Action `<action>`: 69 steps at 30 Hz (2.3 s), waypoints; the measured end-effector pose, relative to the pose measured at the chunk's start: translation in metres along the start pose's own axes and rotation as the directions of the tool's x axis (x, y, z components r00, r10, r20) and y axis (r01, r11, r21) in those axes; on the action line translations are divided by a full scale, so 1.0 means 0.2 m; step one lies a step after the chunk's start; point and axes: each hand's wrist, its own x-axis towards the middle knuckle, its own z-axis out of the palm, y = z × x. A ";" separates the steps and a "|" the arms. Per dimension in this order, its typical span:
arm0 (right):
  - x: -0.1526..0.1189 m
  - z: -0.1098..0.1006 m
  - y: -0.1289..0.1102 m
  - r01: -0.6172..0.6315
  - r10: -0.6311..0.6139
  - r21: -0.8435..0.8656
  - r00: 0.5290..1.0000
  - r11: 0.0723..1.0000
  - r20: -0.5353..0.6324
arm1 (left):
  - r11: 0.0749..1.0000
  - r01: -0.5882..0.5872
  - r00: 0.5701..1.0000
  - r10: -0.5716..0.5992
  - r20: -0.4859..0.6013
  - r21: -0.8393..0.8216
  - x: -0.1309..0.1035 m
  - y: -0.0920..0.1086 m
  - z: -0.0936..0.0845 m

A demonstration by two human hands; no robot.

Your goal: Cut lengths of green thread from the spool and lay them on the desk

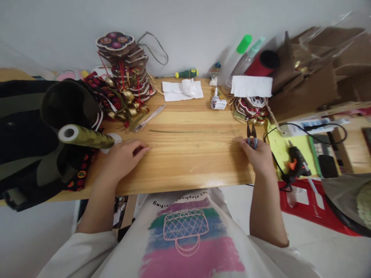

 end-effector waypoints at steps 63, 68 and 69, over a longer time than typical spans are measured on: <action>-0.01 0.00 0.00 -0.195 0.204 0.095 0.973 0.976 -0.107 | 0.829 0.177 0.983 -0.173 -0.058 0.530 -0.19 0.23 0.13; 0.00 0.00 0.01 -0.151 0.148 -0.020 0.984 0.988 -0.102 | 0.824 0.162 0.986 -0.152 -0.063 0.544 -0.18 0.23 0.12; 0.00 0.00 0.01 -0.152 0.147 -0.042 0.984 0.988 -0.101 | 0.824 0.159 0.987 -0.149 -0.063 0.544 -0.18 0.23 0.12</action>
